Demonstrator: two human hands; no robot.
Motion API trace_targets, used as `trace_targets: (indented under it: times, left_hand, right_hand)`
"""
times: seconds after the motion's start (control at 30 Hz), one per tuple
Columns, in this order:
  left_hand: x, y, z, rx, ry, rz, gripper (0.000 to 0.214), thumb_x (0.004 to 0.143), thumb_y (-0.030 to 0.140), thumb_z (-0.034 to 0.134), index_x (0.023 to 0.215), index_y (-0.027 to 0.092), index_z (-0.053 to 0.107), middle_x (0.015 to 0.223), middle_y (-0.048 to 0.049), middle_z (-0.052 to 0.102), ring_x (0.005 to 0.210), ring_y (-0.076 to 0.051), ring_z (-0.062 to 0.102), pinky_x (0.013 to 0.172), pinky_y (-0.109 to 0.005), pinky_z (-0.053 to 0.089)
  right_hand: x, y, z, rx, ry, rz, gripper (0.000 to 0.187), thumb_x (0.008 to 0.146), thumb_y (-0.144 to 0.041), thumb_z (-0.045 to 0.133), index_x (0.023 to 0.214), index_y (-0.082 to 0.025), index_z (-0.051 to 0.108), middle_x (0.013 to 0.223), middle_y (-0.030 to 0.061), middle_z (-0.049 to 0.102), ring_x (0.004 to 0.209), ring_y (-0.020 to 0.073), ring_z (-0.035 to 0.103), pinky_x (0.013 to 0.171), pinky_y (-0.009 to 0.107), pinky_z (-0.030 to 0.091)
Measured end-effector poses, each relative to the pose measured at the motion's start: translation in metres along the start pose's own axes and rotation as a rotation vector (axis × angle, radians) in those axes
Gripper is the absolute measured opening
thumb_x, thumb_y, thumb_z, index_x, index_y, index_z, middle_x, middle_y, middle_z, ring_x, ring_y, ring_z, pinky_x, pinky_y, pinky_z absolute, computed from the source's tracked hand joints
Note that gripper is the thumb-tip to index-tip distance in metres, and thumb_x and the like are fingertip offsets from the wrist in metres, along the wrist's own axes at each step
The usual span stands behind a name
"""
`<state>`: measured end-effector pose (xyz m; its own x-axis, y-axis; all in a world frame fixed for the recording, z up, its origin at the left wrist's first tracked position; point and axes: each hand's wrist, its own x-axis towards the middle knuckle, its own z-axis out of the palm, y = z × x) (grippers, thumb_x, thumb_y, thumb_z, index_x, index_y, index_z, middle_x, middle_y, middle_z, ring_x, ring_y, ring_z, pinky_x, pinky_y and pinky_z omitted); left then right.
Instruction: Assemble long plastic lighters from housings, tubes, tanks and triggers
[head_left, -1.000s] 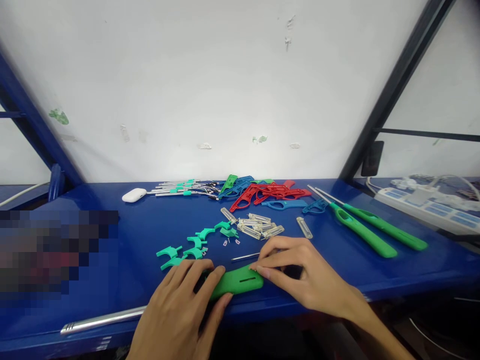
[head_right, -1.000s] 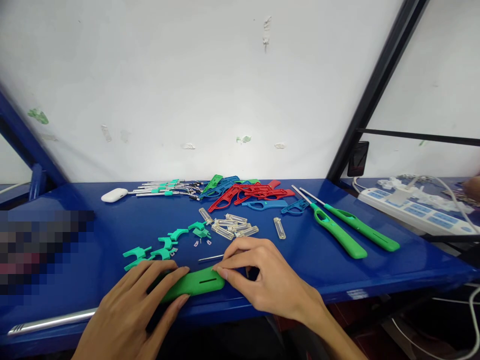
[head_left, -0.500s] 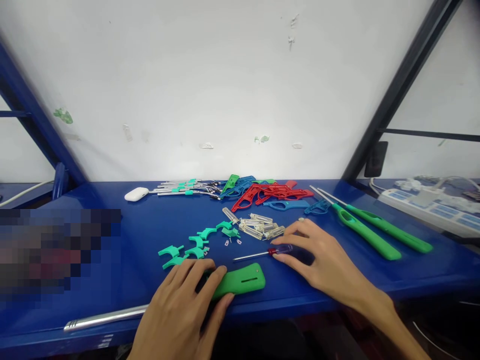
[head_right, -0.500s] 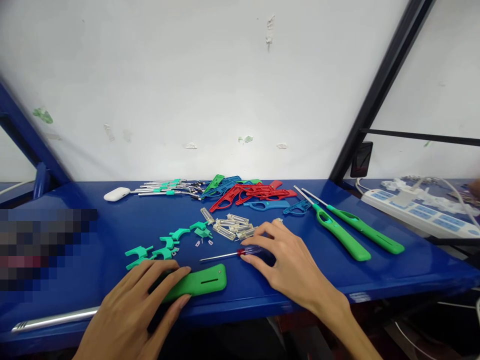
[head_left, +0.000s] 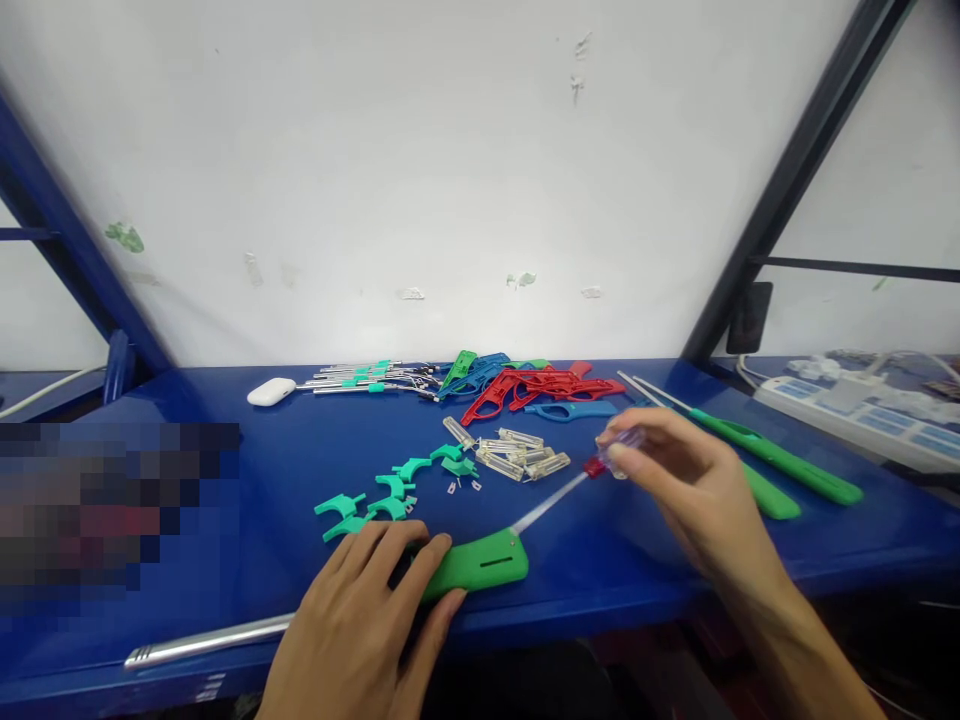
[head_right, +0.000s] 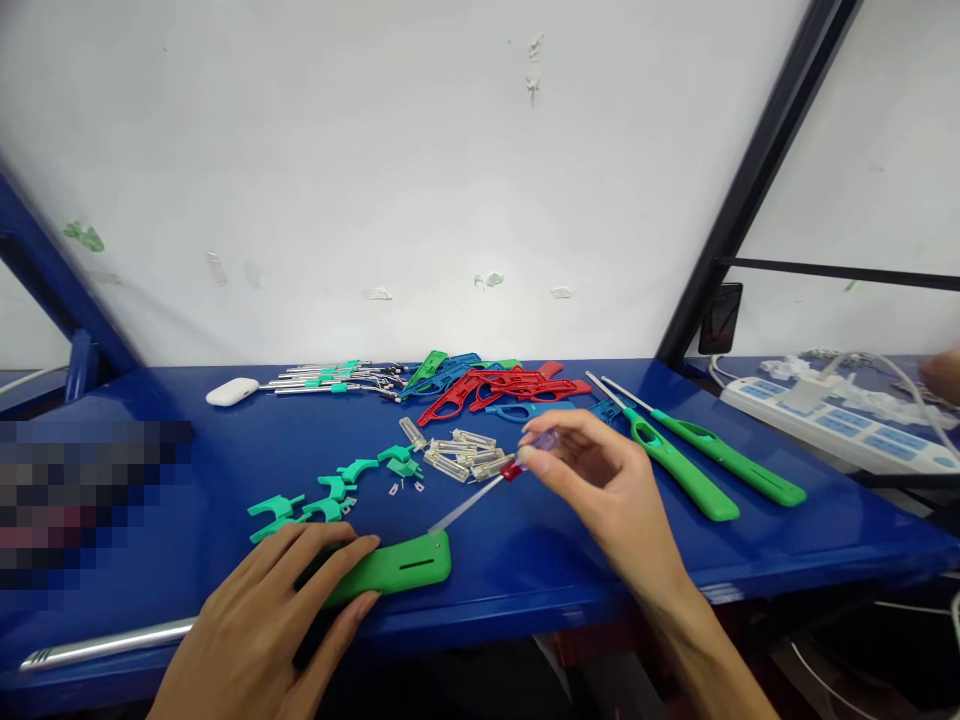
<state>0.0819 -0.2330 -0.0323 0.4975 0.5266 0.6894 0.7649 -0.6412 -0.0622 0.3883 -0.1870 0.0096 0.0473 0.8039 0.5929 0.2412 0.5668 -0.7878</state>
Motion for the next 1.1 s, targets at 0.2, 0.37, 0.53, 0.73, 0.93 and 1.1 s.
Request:
trace_targets:
  times: [0.2, 0.37, 0.53, 0.73, 0.93, 1.1]
  left_hand:
    - [0.0, 0.0, 0.001, -0.002, 0.01, -0.003, 0.026, 0.109, 0.027, 0.05, 0.125, 0.018, 0.069, 0.114, -0.0074, 0.07, 0.103, -0.025, 0.064, 0.094, -0.04, 0.046]
    - [0.0, 0.0, 0.001, 0.004, 0.016, 0.003, 0.026, 0.109, 0.027, 0.05, 0.125, 0.018, 0.069, 0.112, -0.0074, 0.07, 0.102, -0.025, 0.064, 0.093, -0.039, 0.047]
    - [-0.001, 0.0, 0.0, -0.001, 0.007, -0.009, 0.026, 0.108, 0.026, 0.051, 0.124, 0.018, 0.069, 0.112, -0.0077, 0.07, 0.101, -0.026, 0.064, 0.091, -0.04, 0.048]
    - [-0.003, -0.001, 0.001, 0.007, -0.009, -0.008, 0.026, 0.107, 0.026, 0.053, 0.126, 0.018, 0.069, 0.114, -0.008, 0.07, 0.103, -0.027, 0.064, 0.092, -0.041, 0.048]
    - [-0.004, 0.0, 0.001, 0.013, -0.007, -0.003, 0.026, 0.107, 0.027, 0.052, 0.126, 0.018, 0.069, 0.115, -0.0079, 0.07, 0.104, -0.027, 0.063, 0.095, -0.041, 0.046]
    - [-0.003, 0.001, 0.001, 0.01, 0.001, -0.007, 0.026, 0.108, 0.028, 0.052, 0.125, 0.019, 0.069, 0.114, -0.0071, 0.071, 0.103, -0.026, 0.064, 0.093, -0.04, 0.048]
  right_hand:
    - [0.001, -0.026, 0.031, 0.195, 0.012, -0.111, 0.02, 0.105, -0.028, 0.068, 0.123, -0.034, 0.075, 0.101, -0.0007, 0.07, 0.088, 0.0142, 0.076, 0.077, 0.024, 0.062]
    - [-0.006, -0.028, 0.048, 0.126, -0.069, -0.191, 0.029, 0.106, -0.019, 0.063, 0.129, -0.034, 0.073, 0.099, -0.0003, 0.069, 0.084, 0.0147, 0.076, 0.077, 0.028, 0.064]
    - [-0.005, -0.024, 0.043, 0.123, -0.067, -0.186, 0.028, 0.106, -0.019, 0.063, 0.127, -0.033, 0.074, 0.098, -0.0003, 0.07, 0.084, 0.0146, 0.076, 0.077, 0.027, 0.064]
    - [-0.006, -0.023, 0.043, 0.11, -0.098, -0.159, 0.024, 0.107, -0.021, 0.063, 0.125, -0.033, 0.073, 0.097, -0.0005, 0.07, 0.084, 0.0139, 0.074, 0.077, 0.026, 0.061]
    - [-0.006, -0.024, 0.043, 0.123, -0.098, -0.175, 0.024, 0.107, -0.02, 0.063, 0.124, -0.033, 0.073, 0.095, -0.0007, 0.072, 0.083, 0.0144, 0.074, 0.077, 0.027, 0.062]
    - [-0.006, -0.025, 0.041, 0.113, -0.115, -0.167, 0.024, 0.107, -0.02, 0.062, 0.125, -0.031, 0.073, 0.095, 0.0, 0.072, 0.082, 0.0156, 0.073, 0.075, 0.029, 0.061]
